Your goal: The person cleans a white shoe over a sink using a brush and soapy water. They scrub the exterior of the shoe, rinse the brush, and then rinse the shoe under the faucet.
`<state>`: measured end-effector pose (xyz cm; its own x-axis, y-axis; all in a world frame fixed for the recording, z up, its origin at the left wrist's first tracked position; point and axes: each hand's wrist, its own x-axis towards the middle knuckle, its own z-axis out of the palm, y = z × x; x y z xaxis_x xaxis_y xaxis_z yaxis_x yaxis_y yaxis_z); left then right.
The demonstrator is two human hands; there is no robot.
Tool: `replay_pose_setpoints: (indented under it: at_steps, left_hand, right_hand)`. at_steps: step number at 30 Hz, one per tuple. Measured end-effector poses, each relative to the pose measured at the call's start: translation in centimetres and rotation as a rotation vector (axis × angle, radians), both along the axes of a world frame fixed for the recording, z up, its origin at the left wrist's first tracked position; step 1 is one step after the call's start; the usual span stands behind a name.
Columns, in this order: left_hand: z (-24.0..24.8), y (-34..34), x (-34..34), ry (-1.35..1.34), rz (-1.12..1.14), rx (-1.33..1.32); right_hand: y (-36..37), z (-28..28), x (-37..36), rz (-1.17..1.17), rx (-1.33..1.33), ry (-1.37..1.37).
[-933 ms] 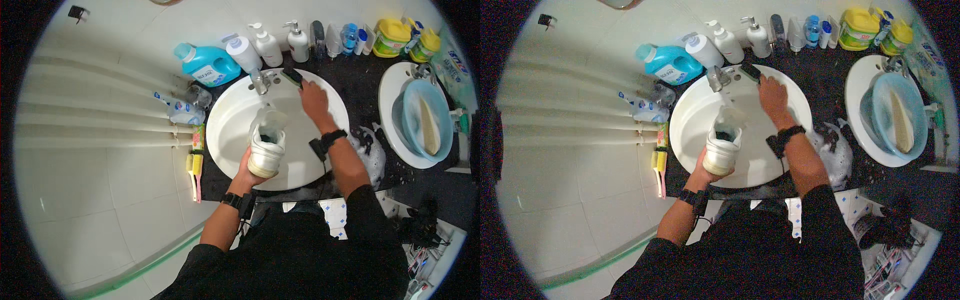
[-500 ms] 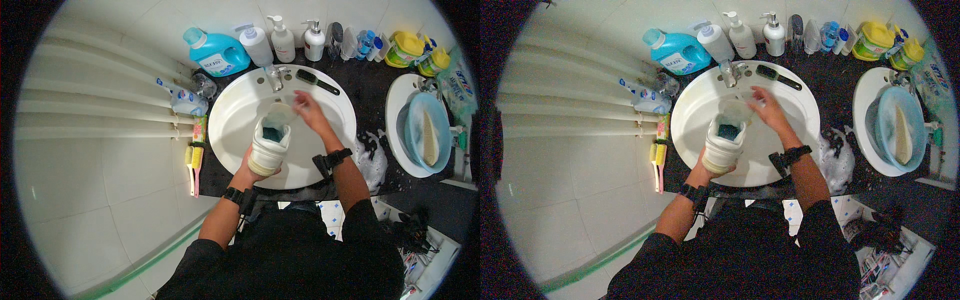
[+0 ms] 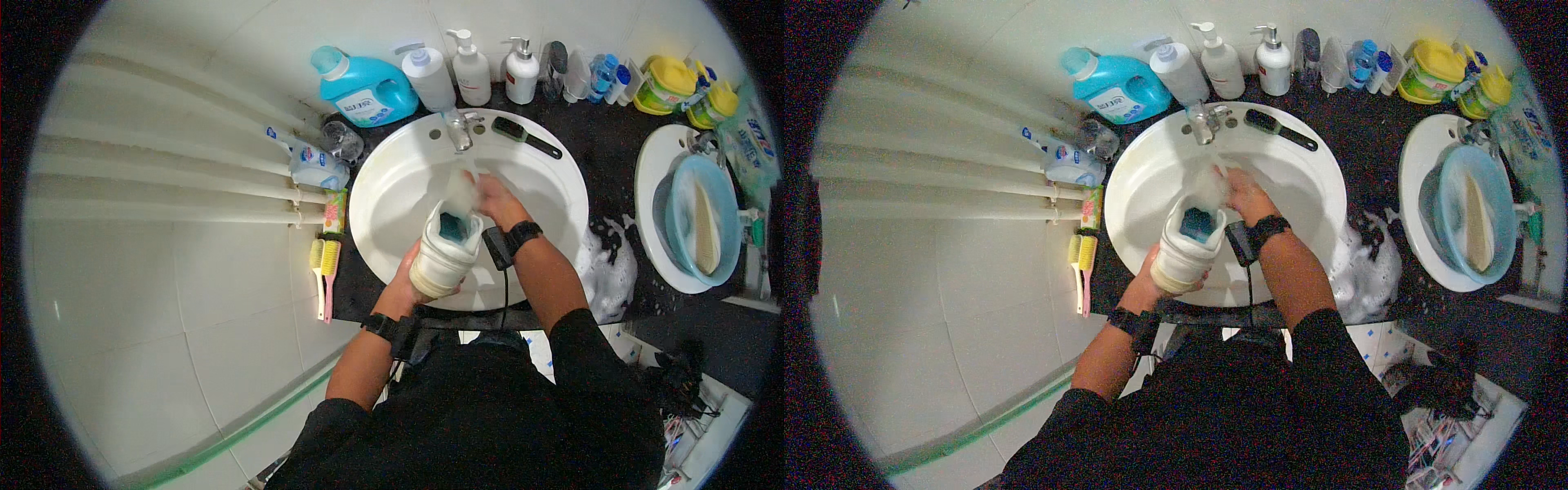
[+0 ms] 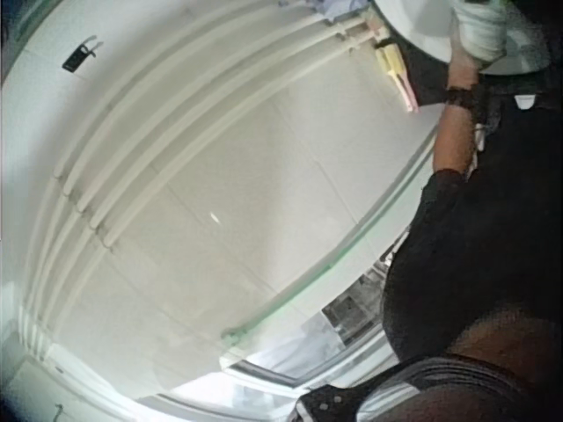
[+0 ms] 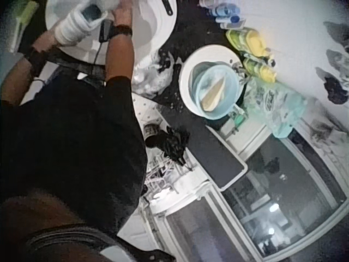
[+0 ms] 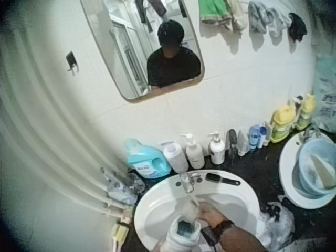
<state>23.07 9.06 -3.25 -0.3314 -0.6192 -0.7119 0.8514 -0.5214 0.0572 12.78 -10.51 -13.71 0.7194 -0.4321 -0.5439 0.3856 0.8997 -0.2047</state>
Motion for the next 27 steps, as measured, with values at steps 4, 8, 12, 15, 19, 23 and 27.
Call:
replay_pose_setpoints:
  at_steps: [4, 8, 12, 15, 19, 23, 27]
  left_hand:
    - [-0.7, 0.5, 0.3, 0.016, 0.017, 0.030]
    - [-1.5, 1.1, 0.9, 0.218, 0.015, 0.007]
    - [-1.7, 1.1, 1.2, 0.284, -0.016, -0.136]
    - [1.9, 0.6, -0.1, -0.066, -0.017, -0.308]
    - [1.7, 0.7, 2.2, -0.092, 0.315, -0.135]
    - [-1.6, 1.0, 4.8, -0.097, 0.402, -0.036]
    - [-0.7, 0.3, 5.9, -0.269, 0.269, 0.282]
  right_hand:
    - [2.0, 0.3, -0.6, -0.073, 0.027, -0.181]
    - [2.9, 1.8, -1.4, -0.025, -0.028, -0.108]
    - [2.6, 1.9, -1.9, -0.069, -0.096, -0.119]
    - [2.0, 0.9, -2.4, -0.150, -0.186, -0.066]
    - [1.1, 5.3, -3.3, -0.158, 0.023, -0.050]
    - [0.8, 4.5, -3.4, 0.007, -0.314, -0.030]
    - [1.8, 7.9, -2.9, 0.164, -0.391, 0.041]
